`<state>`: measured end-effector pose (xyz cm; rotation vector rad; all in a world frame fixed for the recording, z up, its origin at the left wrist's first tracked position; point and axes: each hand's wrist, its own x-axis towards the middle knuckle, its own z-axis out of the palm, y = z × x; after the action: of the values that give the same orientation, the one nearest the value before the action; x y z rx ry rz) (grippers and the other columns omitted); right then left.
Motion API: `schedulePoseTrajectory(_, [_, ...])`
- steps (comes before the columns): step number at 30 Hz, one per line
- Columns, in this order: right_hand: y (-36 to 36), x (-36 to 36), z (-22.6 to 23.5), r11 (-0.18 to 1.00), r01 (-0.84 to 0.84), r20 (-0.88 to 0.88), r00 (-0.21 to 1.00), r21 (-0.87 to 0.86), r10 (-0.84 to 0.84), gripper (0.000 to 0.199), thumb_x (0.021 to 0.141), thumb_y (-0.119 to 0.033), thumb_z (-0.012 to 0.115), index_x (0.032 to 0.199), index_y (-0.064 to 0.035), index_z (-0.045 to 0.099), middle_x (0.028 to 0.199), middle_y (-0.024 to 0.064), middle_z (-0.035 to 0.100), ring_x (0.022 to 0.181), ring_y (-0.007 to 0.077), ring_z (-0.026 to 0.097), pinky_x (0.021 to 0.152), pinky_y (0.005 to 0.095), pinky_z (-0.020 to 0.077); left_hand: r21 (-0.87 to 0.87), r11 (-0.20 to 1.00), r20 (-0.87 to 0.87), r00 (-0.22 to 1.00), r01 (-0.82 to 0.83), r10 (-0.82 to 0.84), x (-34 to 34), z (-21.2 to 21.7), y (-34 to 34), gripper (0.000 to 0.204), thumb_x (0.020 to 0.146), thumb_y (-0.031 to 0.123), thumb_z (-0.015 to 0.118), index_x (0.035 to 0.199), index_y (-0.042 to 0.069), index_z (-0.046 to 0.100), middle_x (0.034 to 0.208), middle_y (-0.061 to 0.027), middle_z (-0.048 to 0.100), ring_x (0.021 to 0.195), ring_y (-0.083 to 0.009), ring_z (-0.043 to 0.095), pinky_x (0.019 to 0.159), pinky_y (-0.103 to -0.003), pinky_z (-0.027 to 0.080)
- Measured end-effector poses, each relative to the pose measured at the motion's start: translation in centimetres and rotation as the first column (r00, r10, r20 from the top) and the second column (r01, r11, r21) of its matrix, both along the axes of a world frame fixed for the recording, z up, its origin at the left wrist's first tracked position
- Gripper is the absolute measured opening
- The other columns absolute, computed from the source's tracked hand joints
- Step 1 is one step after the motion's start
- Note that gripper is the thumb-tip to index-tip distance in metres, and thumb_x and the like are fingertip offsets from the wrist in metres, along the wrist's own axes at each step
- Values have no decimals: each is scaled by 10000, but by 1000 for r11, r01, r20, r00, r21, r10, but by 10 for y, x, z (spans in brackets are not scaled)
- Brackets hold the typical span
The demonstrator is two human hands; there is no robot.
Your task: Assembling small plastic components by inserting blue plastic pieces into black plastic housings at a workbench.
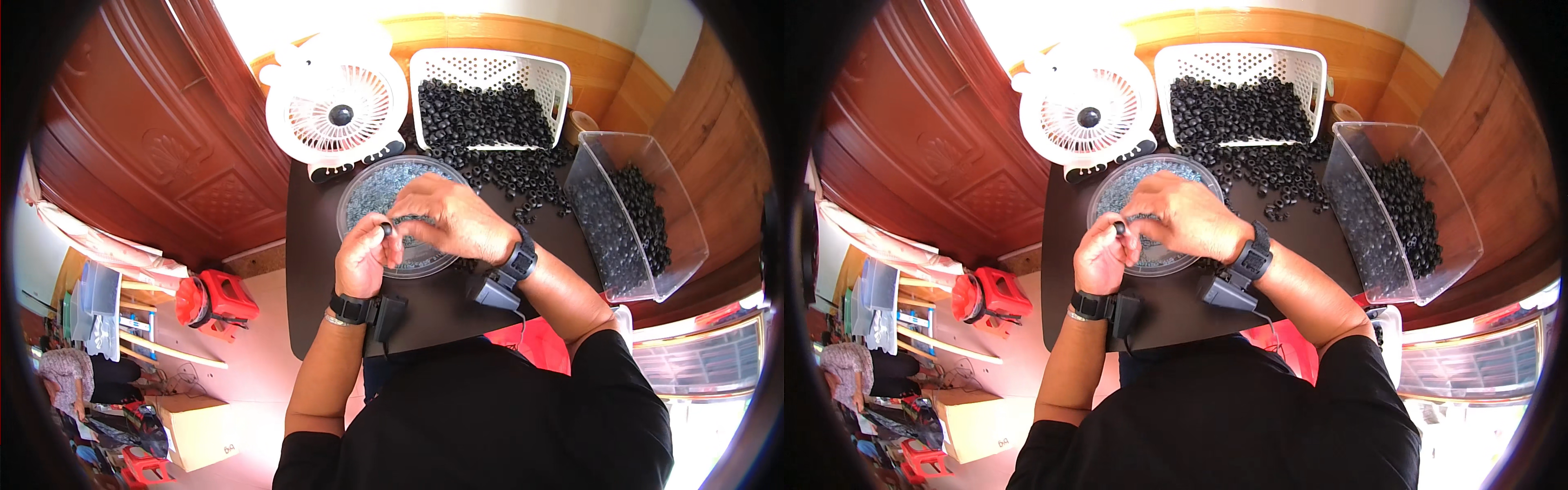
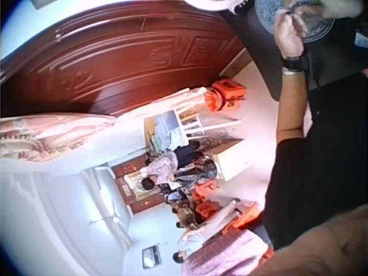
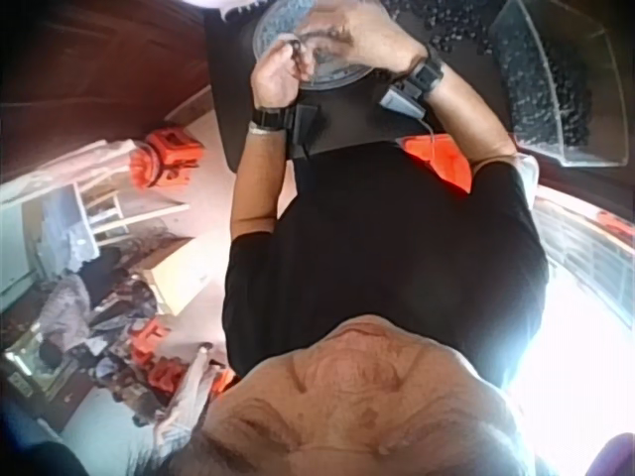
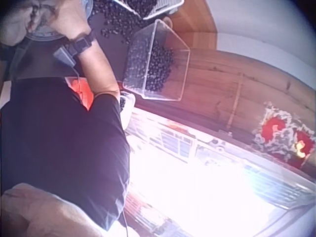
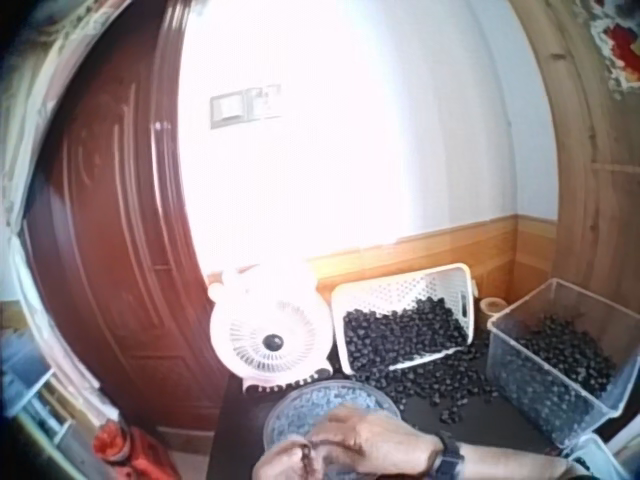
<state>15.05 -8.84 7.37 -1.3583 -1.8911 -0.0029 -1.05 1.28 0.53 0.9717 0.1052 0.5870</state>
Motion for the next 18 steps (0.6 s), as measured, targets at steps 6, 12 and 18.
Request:
schedulePoseTrajectory(6, [-1,24,-37,908,317,340,915,-274,-217,204,760,-234,674,875,-68,643,827,93,579,859,292,578,746,403,479,-113,984,36,989,-138,143,-1,-2,11,178,888,215,484,912,42,518,723,-80,520,595,-183,495,504,-263,368])
schedulePoseTrajectory(12, [11,19,-64,893,362,409,882,-267,-235,181,760,-225,672,842,-66,641,837,88,583,869,279,585,754,391,484,-71,985,21,988,-154,156,-2,-4,12,186,873,221,482,897,39,515,704,-83,516,593,-181,493,492,-267,358])
schedulePoseTrajectory(18, [8,24,-66,921,288,239,944,-263,-227,144,776,-201,666,815,-68,626,820,80,571,851,280,580,740,393,479,-129,974,1,983,-184,185,0,0,9,154,876,181,499,868,31,530,680,-85,541,554,-171,511,493,-257,386])
